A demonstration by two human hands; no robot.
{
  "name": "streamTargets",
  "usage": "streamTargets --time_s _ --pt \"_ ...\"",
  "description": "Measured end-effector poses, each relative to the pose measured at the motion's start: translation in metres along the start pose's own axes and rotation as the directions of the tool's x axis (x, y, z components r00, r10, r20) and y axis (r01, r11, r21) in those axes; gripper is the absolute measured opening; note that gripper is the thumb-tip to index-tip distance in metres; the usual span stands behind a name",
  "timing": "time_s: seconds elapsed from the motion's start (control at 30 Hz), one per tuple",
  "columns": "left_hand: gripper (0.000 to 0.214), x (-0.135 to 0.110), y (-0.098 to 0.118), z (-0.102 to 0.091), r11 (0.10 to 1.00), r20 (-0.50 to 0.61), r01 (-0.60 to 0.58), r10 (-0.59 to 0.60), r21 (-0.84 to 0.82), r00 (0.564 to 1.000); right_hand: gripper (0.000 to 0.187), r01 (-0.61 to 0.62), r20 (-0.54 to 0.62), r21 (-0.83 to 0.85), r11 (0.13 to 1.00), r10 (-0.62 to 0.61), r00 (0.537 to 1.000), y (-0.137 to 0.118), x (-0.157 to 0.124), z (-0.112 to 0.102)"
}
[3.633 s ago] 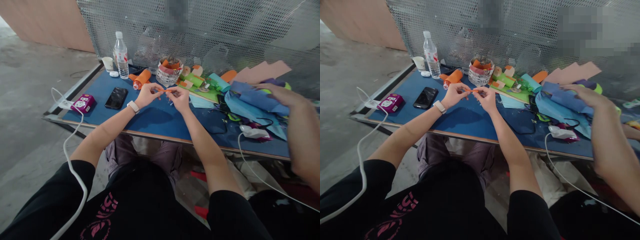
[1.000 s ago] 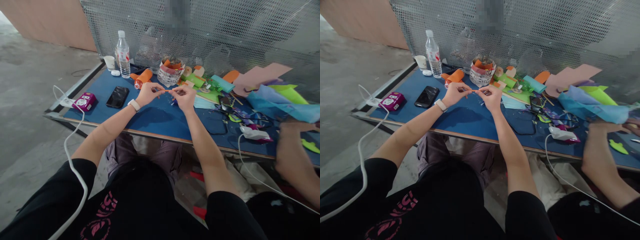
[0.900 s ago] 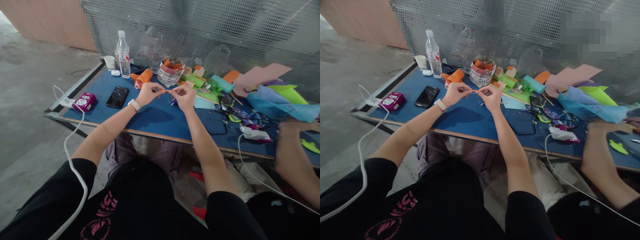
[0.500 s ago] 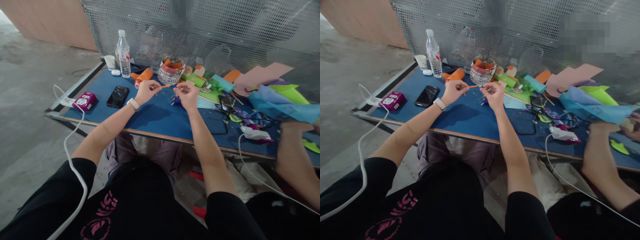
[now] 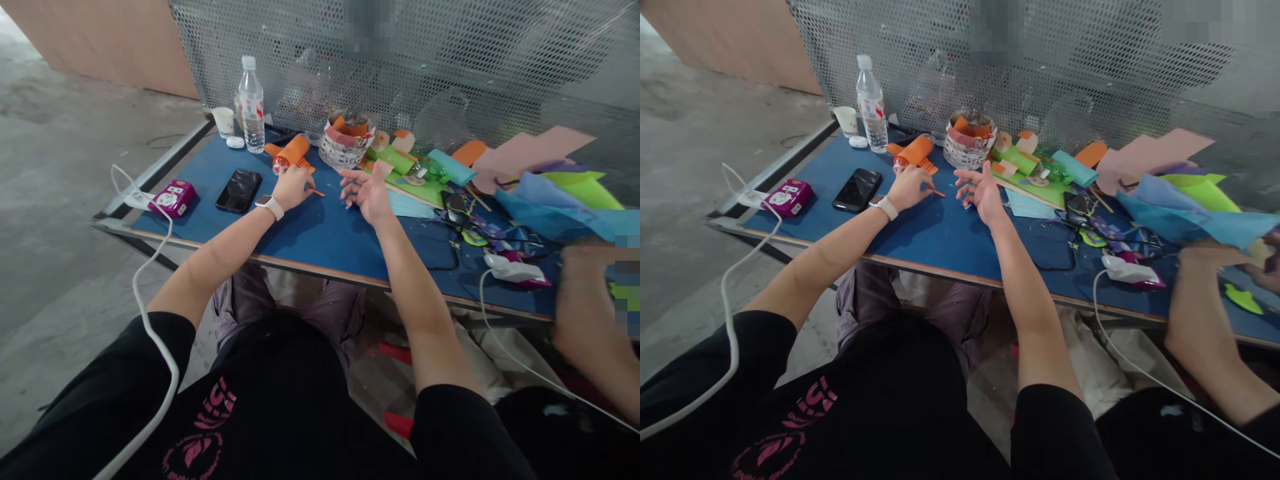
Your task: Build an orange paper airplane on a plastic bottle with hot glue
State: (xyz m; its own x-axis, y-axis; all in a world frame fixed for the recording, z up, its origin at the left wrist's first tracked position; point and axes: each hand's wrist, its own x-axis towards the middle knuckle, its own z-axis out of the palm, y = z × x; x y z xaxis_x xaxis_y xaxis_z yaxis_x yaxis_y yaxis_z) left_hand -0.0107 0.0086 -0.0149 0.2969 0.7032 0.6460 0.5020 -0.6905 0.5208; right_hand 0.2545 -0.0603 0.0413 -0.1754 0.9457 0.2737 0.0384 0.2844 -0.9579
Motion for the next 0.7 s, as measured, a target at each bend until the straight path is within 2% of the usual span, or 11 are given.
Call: streamTargets --time_s 0.07,0.2,0.27,0.43,0.53,0.7 --pt "0.019 0.002 0.017 -0.004 0.995 -0.006 -0.005 0.006 0.096 1.000 0.109 -0.006 0.032 -0.013 1.000 0.007 0.999 -0.002 -0.002 0.000" --pt "0.017 0.006 0.047 -0.015 0.993 -0.059 -0.094 0.099 0.074 0.993 0.110 -0.037 0.085 0.024 0.999 0.035 0.996 -0.006 -0.005 0.003" --pt "0.018 0.007 0.055 -0.017 0.984 -0.028 -0.169 0.171 0.064 0.985 0.108 -0.073 0.126 0.064 0.995 0.064 0.990 -0.009 -0.007 0.006" --pt "0.020 0.006 0.056 -0.014 0.936 0.052 -0.297 0.292 0.187 0.955 0.092 -0.130 0.233 0.077 0.989 0.109 0.966 -0.025 -0.016 0.017" --pt "0.024 0.005 0.056 -0.011 0.914 0.050 -0.305 0.303 0.267 0.952 0.085 -0.154 0.287 0.074 0.985 0.127 0.949 -0.032 -0.022 0.021" --pt "0.028 0.002 0.056 -0.011 0.900 0.044 -0.297 0.299 0.319 0.953 0.089 -0.129 0.298 0.091 0.987 0.097 0.950 -0.028 -0.024 0.020"
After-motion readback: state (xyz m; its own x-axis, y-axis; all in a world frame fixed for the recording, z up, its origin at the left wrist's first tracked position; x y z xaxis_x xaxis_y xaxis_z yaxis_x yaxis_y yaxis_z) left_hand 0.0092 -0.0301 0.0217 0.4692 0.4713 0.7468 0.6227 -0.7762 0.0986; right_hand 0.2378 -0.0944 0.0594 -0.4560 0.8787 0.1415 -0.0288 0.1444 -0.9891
